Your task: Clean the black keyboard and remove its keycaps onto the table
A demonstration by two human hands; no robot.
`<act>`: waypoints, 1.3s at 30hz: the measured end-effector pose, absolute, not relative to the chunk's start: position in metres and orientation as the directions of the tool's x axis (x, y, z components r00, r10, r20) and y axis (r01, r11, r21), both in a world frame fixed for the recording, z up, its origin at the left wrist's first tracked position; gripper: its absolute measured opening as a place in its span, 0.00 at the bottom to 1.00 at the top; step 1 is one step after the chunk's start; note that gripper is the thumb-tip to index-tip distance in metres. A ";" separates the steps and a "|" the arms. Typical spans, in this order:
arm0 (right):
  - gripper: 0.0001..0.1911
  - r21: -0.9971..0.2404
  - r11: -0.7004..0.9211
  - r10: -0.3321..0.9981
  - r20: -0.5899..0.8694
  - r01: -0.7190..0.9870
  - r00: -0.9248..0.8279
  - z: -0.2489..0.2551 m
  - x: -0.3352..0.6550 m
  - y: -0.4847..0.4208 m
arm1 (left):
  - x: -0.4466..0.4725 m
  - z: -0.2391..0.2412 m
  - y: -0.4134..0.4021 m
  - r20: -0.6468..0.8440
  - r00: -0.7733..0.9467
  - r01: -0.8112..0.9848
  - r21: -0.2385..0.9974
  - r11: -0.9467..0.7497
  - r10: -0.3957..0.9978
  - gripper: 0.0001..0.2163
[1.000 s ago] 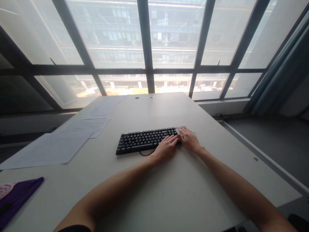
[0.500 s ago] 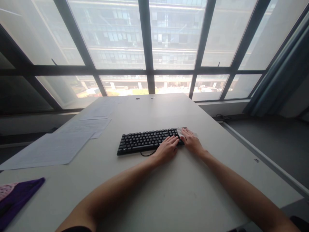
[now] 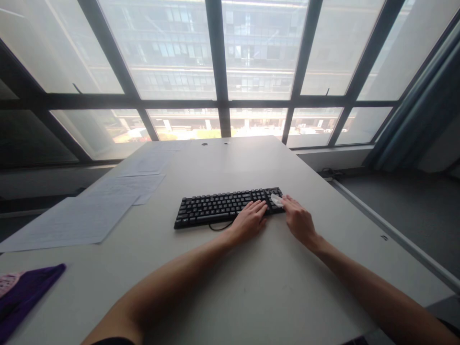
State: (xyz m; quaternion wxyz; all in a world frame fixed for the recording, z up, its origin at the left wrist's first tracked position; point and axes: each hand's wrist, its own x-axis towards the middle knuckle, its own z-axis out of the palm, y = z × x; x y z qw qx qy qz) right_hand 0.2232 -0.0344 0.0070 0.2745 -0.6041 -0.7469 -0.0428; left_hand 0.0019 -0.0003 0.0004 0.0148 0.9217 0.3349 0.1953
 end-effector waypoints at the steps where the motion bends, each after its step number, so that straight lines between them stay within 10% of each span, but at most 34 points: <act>1: 0.26 -0.288 0.246 0.858 0.509 0.926 -0.069 0.012 0.226 -0.029 | 0.002 0.001 0.000 0.351 0.701 0.611 0.155 -0.777 0.621 0.24; 30: 0.23 -0.350 0.418 0.860 0.449 0.838 -0.241 -0.008 0.217 -0.023 | 0.009 0.005 -0.006 0.431 0.668 0.669 0.008 -0.743 0.606 0.20; 39: 0.23 -0.216 0.423 0.860 0.403 0.880 -0.315 -0.011 0.221 -0.021 | 0.011 0.011 -0.005 0.514 0.641 0.593 0.140 -0.793 0.570 0.22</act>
